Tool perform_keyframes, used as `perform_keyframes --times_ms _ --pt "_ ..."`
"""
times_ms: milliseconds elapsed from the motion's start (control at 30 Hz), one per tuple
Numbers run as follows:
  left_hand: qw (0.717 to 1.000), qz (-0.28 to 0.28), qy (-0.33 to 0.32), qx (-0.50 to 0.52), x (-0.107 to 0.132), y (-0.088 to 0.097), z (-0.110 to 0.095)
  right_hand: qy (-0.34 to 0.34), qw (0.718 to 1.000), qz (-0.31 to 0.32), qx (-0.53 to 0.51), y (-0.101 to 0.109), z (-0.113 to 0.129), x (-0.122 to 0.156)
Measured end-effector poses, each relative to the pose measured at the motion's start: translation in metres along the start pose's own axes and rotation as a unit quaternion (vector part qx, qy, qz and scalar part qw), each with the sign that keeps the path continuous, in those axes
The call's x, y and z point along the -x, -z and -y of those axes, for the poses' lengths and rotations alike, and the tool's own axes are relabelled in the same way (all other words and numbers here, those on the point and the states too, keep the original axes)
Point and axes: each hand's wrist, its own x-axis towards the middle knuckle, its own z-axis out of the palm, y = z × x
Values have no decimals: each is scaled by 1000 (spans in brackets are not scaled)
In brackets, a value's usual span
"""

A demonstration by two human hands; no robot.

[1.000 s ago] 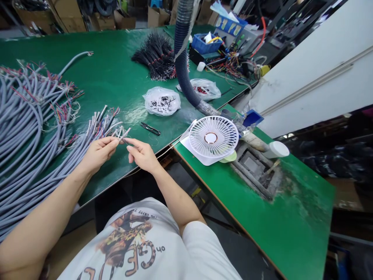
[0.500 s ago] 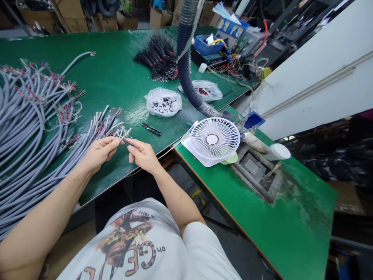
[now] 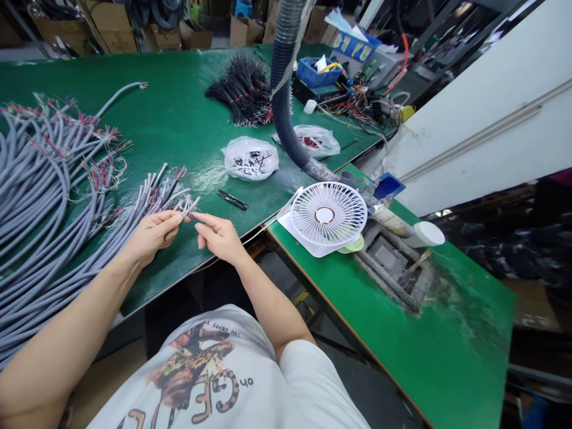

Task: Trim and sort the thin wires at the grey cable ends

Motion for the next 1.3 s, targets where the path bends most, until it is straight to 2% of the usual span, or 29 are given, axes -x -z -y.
perform_keyframes --times_ms 233,633,700,767,900,1133,1300 --pt "1000 -1 10 4 1 1 0 9 999 6 43 1 -1 1" --pt "1000 12 11 12 1 1 -1 -20 999 9 -35 -1 -9 -1" --pt "1000 14 11 13 1 1 0 1 1000 0 -4 -2 -11 -1" --pt "1000 11 14 15 1 0 0 50 996 -26 68 -3 -11 -1" --pt "999 2 25 24 0 -1 0 132 970 -62 196 -4 -10 0" --pt "994 47 66 68 -1 3 0 117 973 -6 198 3 -7 -2" --pt "991 55 83 89 -1 4 -2 94 983 14 158 5 -6 -1"
